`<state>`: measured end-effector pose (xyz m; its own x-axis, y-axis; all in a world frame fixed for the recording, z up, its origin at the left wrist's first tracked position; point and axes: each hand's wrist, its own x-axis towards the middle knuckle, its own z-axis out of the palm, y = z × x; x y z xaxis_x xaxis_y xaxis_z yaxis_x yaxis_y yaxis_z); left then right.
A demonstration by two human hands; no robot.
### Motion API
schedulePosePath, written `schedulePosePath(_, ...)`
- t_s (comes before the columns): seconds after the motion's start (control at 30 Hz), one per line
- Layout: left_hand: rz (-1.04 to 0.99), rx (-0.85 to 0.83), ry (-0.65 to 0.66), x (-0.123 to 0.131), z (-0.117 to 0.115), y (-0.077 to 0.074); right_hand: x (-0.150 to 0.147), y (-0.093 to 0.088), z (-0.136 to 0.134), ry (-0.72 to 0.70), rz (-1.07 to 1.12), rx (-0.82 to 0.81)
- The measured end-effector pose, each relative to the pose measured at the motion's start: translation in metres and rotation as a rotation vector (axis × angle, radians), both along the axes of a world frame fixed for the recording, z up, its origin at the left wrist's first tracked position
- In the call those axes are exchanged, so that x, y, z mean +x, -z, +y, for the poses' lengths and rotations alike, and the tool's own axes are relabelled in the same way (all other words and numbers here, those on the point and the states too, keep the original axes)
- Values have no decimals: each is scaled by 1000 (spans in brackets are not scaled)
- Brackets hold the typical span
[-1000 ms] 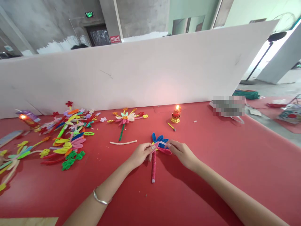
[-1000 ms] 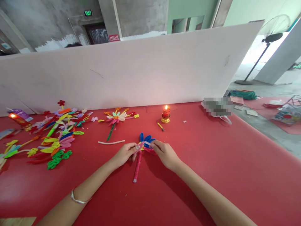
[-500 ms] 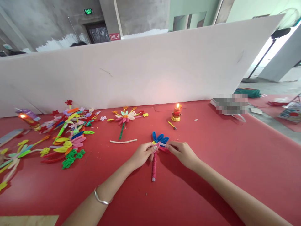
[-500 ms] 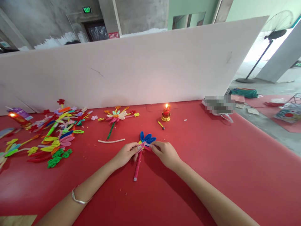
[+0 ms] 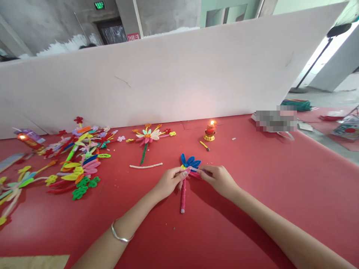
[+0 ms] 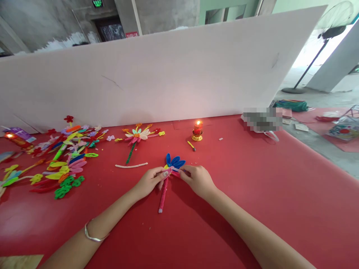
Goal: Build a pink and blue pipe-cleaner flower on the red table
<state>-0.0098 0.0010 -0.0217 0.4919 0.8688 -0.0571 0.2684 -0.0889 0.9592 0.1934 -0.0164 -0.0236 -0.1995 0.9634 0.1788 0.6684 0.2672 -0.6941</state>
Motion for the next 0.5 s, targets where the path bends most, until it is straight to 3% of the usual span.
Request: schedulePosePath(0.5,38,0,37,-2,2,-3,-2,5,-4,105,-38,101)
